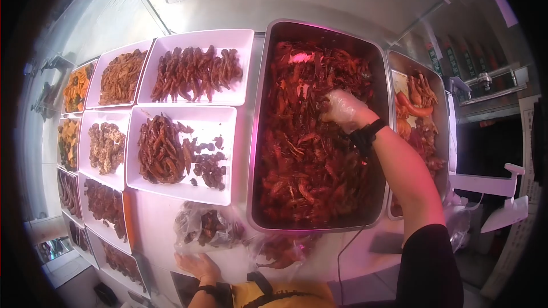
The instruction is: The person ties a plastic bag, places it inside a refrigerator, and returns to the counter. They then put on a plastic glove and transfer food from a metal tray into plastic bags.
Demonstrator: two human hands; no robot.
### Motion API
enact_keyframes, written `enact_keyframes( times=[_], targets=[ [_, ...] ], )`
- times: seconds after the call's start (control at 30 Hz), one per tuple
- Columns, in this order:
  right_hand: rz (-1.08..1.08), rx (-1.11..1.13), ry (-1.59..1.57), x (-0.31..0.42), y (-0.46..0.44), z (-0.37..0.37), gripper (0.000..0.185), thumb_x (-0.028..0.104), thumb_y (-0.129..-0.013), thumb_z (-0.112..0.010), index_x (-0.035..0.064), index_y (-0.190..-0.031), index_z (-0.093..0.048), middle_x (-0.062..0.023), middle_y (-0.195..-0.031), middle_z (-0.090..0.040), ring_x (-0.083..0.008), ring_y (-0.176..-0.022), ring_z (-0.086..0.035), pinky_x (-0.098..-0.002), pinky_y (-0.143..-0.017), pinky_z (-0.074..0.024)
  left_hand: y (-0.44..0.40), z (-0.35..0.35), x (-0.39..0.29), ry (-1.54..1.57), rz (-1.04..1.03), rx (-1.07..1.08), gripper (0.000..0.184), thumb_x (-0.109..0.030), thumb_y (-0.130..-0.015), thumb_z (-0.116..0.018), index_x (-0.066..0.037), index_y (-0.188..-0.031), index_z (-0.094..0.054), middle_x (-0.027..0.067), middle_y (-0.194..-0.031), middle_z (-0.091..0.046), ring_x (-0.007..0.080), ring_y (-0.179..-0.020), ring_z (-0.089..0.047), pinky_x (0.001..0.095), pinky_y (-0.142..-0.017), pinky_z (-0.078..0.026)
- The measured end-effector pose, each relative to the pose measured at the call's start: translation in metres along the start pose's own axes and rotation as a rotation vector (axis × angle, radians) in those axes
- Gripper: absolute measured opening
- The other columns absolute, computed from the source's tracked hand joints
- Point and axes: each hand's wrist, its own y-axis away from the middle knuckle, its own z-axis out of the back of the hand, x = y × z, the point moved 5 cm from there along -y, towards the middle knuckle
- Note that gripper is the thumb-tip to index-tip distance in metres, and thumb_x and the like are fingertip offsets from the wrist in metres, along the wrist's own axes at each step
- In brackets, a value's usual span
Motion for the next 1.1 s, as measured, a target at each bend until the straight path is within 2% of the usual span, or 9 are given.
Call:
enact_keyframes(
  times=[0.13,0.43,0.6,0.63,0.73,0.87,0.97,1.0,1.1],
  targets=[
    [-0.223,0.125,-0.629,-0.019,0.020,0.005,0.024,0.005,-0.083,-0.074,0.0015,-0.106,-0.069,-0.0044,-0.097,-0.071,-0.0163,-0.086,-0.063,-0.0352,-0.081,-0.0498,0.004,-0.005,0.008,-0.108,-0.015,-0.014,0.065,-0.030,-0.093,-0.053,0.007,-0.142,-0.030,0.0299,-0.153,-0.022,0.0446,-0.145,-0.017,0.0603,-0.119,-0.009],
    [-0.424,-0.091,0.093,0.014,0.021,-0.011,0.035,0.030,-0.086,-0.071,-0.0001,-0.104,-0.072,-0.0242,-0.108,-0.069,-0.0400,-0.104,-0.065,-0.0420,-0.087,-0.0517,0.001,0.011,-0.005,-0.057,-0.054,-0.041,0.064,-0.028,-0.093,-0.055,0.004,-0.143,-0.031,0.0282,-0.153,-0.026,0.0421,-0.145,-0.019,0.0620,-0.117,-0.008],
    [-0.238,-0.120,0.241,0.004,-0.001,-0.059,0.027,0.024,-0.083,-0.069,0.0018,-0.097,-0.075,-0.0236,-0.108,-0.068,-0.0373,-0.106,-0.065,-0.0424,-0.088,-0.0535,0.003,0.049,-0.007,0.372,-0.081,0.172,0.044,-0.012,-0.087,-0.065,0.005,-0.126,-0.051,0.0269,-0.142,-0.043,0.0412,-0.135,-0.038,0.0485,-0.114,-0.028],
    [-0.220,-0.053,0.365,0.002,-0.008,-0.073,0.024,0.020,-0.083,-0.067,0.0016,-0.097,-0.074,-0.0226,-0.106,-0.070,-0.0379,-0.106,-0.066,-0.0422,-0.089,-0.0535,0.010,0.061,-0.014,0.409,-0.079,0.147,0.025,-0.010,-0.089,-0.065,0.004,-0.110,-0.061,0.0212,-0.122,-0.060,0.0321,-0.114,-0.057,0.0400,-0.098,-0.044],
    [-0.246,-0.375,0.171,0.023,0.023,-0.069,0.025,0.019,-0.083,-0.067,0.0024,-0.101,-0.073,-0.0219,-0.105,-0.070,-0.0388,-0.107,-0.065,-0.0426,-0.090,-0.0530,0.035,0.091,-0.054,0.700,-0.121,0.443,0.016,-0.008,-0.089,-0.065,0.003,-0.100,-0.065,0.0150,-0.101,-0.068,0.0255,-0.095,-0.065,0.0364,-0.084,-0.051],
    [-0.380,-0.325,0.143,0.044,0.054,-0.029,0.035,0.025,-0.080,-0.073,0.0042,-0.109,-0.071,-0.0203,-0.106,-0.071,-0.0396,-0.106,-0.065,-0.0430,-0.091,-0.0525,0.041,0.129,-0.112,0.739,-0.378,0.457,0.016,-0.010,-0.087,-0.070,0.001,-0.100,-0.066,0.0130,-0.096,-0.069,0.0261,-0.089,-0.066,0.0358,-0.078,-0.052],
    [-0.022,-0.469,-0.323,-0.001,0.056,-0.028,0.032,0.020,-0.078,-0.079,-0.0020,-0.099,-0.071,-0.0179,-0.094,-0.074,-0.0300,-0.084,-0.069,-0.0392,-0.078,-0.0520,0.042,0.138,-0.147,0.725,-0.451,0.508,0.037,-0.017,-0.084,-0.077,0.001,-0.113,-0.062,0.0165,-0.108,-0.065,0.0313,-0.101,-0.063,0.0389,-0.086,-0.050],
    [-0.113,-0.404,-0.416,-0.018,0.060,-0.032,0.021,0.005,-0.080,-0.077,-0.0025,-0.098,-0.071,-0.0048,-0.090,-0.072,-0.0144,-0.077,-0.062,-0.0329,-0.074,-0.0503,0.045,0.142,-0.157,0.713,-0.446,0.514,0.048,-0.021,-0.082,-0.079,0.002,-0.118,-0.058,0.0190,-0.114,-0.062,0.0336,-0.106,-0.060,0.0409,-0.091,-0.048],
    [-0.163,-0.488,-0.472,-0.012,0.097,-0.031,0.023,0.007,-0.082,-0.077,-0.0021,-0.102,-0.070,-0.0048,-0.093,-0.073,-0.0135,-0.079,-0.063,-0.0308,-0.075,-0.0508,0.048,0.140,-0.179,0.613,-0.510,0.454,0.044,-0.021,-0.083,-0.078,0.003,-0.114,-0.058,0.0210,-0.114,-0.061,0.0354,-0.107,-0.058,0.0428,-0.093,-0.046]
  ],
)
